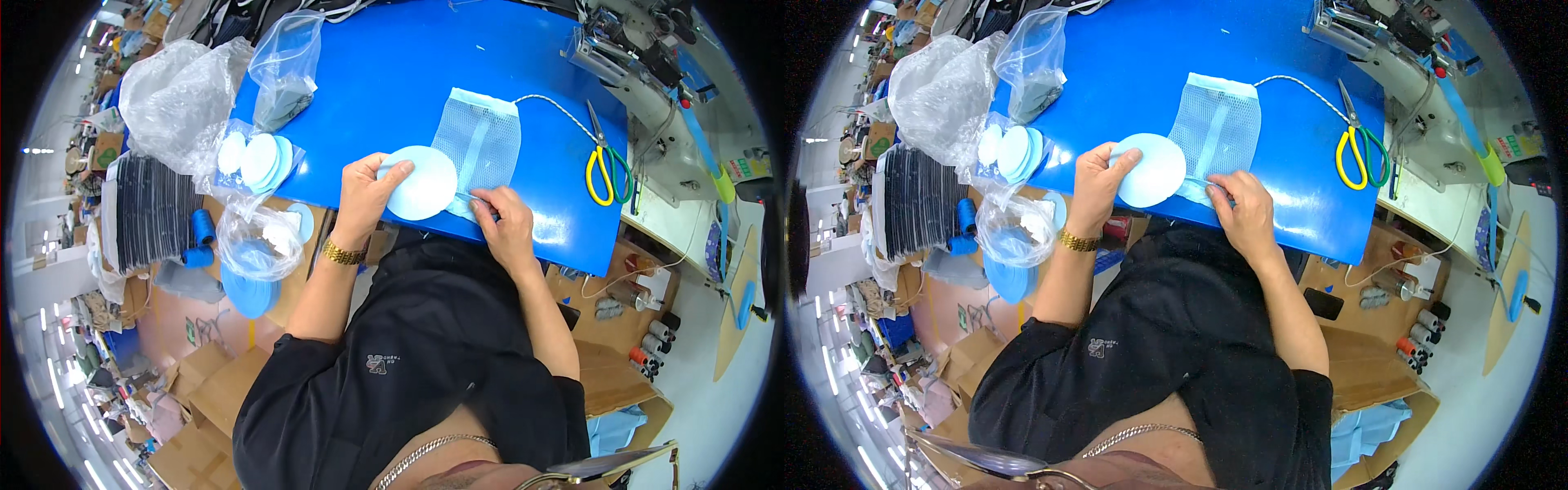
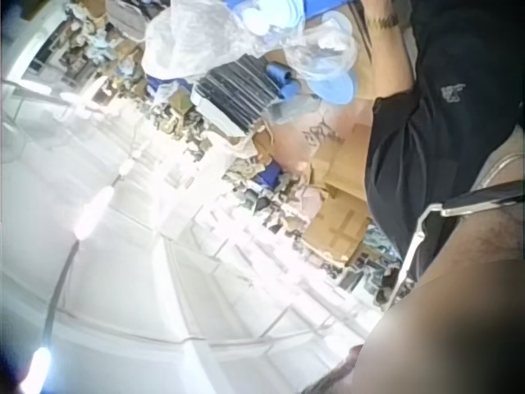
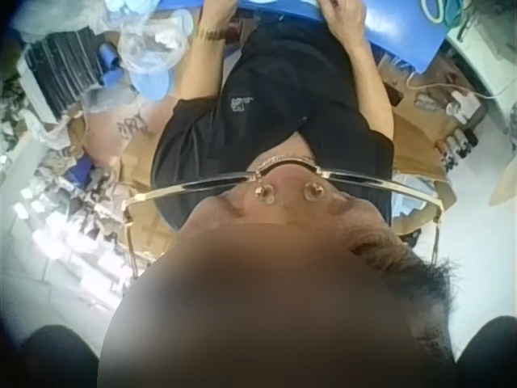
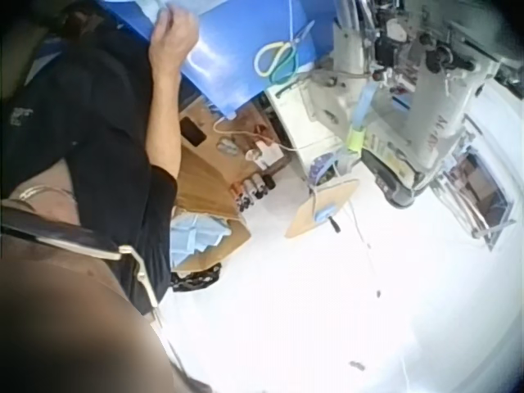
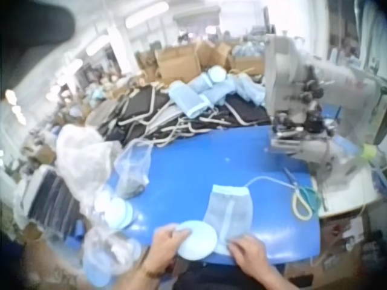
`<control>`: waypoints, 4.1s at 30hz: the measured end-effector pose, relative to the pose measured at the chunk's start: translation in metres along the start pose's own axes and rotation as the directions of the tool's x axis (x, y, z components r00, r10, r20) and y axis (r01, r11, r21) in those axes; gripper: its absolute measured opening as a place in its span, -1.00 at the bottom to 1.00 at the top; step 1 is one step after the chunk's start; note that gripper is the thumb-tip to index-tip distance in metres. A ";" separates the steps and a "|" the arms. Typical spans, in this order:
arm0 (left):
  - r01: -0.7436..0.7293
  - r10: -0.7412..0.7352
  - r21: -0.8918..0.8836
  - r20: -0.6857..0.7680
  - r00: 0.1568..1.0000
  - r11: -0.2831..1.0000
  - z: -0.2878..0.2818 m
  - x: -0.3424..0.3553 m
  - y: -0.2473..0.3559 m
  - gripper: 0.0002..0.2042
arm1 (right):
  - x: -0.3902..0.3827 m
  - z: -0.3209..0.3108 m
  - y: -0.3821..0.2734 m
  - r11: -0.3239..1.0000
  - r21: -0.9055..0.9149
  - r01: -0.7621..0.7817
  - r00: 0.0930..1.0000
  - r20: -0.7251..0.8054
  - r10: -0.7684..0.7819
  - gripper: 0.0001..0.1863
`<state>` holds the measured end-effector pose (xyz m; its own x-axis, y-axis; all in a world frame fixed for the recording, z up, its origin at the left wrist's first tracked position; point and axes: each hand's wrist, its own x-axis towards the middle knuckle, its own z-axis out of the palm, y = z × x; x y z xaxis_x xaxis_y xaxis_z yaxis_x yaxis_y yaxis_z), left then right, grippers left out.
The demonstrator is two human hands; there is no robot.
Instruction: Assembling and sewing a mesh mask using an industrial sewing machine and scissors.
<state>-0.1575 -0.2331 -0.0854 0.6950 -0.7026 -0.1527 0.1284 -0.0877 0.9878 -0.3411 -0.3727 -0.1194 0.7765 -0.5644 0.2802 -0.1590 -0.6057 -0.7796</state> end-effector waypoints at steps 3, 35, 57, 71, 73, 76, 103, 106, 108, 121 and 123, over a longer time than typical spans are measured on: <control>-0.019 0.019 0.032 -0.010 1.000 0.999 0.001 -0.002 0.000 -0.81 | 0.000 0.000 0.001 1.000 -0.008 0.006 1.000 -0.005 -0.006 -0.87; -0.165 0.098 0.179 0.332 0.938 0.970 0.037 0.005 0.003 -0.87 | 0.013 -0.041 -0.025 0.934 0.217 -0.282 0.946 0.226 0.234 -0.88; -0.237 0.082 0.330 0.421 0.903 0.914 0.030 0.008 0.017 -0.84 | 0.016 -0.040 -0.024 0.986 0.115 -0.125 0.961 0.261 0.092 -0.81; -0.304 0.216 0.278 0.306 0.927 0.911 0.036 0.001 0.013 -0.90 | 0.011 -0.031 -0.019 0.930 0.311 -0.193 0.981 0.073 0.179 -0.81; -0.291 0.200 0.277 0.315 0.928 0.916 0.035 0.001 0.013 -0.91 | 0.012 -0.033 -0.021 0.923 0.311 -0.227 0.974 0.096 0.207 -0.80; -0.272 0.186 0.265 0.309 0.933 0.925 0.035 -0.001 0.014 -0.91 | 0.014 -0.034 -0.025 0.922 0.315 -0.226 0.974 0.080 0.211 -0.78; -0.361 0.266 0.129 0.462 0.846 0.924 0.032 0.009 0.058 -0.79 | 0.039 -0.077 -0.064 0.978 0.135 -0.157 0.926 0.365 0.099 -0.82; -0.398 0.271 0.157 0.510 0.816 0.904 0.027 0.019 0.072 -0.81 | 0.040 -0.077 -0.072 0.985 0.133 -0.108 0.966 0.248 0.073 -0.83; -0.440 0.278 0.195 0.541 0.794 0.877 0.022 0.022 0.083 -0.81 | 0.041 -0.074 -0.078 0.989 0.125 -0.079 0.979 0.199 0.053 -0.84; -0.476 0.177 0.475 0.545 0.819 0.740 0.018 0.060 0.187 -0.84 | 0.090 -0.044 -0.096 0.898 0.439 0.027 0.981 -0.183 0.060 -0.85; -0.559 0.213 0.474 0.601 0.770 0.680 0.025 0.081 0.194 -0.82 | 0.101 -0.041 -0.087 0.859 0.512 0.003 0.967 -0.219 0.127 -0.85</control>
<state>-0.0946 -0.3246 0.0943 0.1372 -0.9843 0.1109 -0.6367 -0.0019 0.7711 -0.2733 -0.3998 -0.0001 0.5972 -0.7460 0.2945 0.1777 -0.2350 -0.9556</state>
